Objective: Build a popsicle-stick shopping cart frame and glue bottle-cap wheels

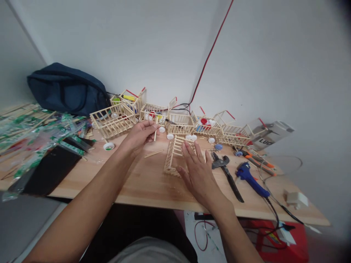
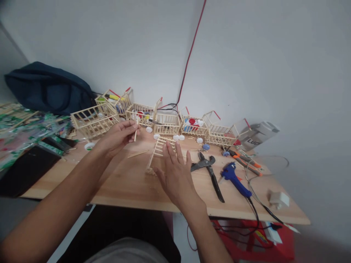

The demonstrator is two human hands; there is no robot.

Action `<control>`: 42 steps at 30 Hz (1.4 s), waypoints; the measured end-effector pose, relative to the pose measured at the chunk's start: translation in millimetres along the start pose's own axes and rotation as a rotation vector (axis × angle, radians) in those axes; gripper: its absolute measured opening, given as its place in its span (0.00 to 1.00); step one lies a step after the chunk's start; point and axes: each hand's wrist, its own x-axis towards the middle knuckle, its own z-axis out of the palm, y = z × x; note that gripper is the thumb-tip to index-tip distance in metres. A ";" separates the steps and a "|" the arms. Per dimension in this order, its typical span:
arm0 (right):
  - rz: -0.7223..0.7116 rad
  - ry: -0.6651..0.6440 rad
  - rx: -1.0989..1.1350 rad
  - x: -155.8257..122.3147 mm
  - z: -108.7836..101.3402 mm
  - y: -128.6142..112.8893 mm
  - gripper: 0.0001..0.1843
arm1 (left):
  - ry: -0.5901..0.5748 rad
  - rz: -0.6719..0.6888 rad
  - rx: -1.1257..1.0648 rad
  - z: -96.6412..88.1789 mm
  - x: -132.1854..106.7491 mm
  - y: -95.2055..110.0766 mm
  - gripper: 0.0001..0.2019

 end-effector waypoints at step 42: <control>0.896 0.050 -0.206 -123.4 -32.5 204.5 0.23 | 0.110 -0.009 0.021 -6.9 9.6 -4.0 0.03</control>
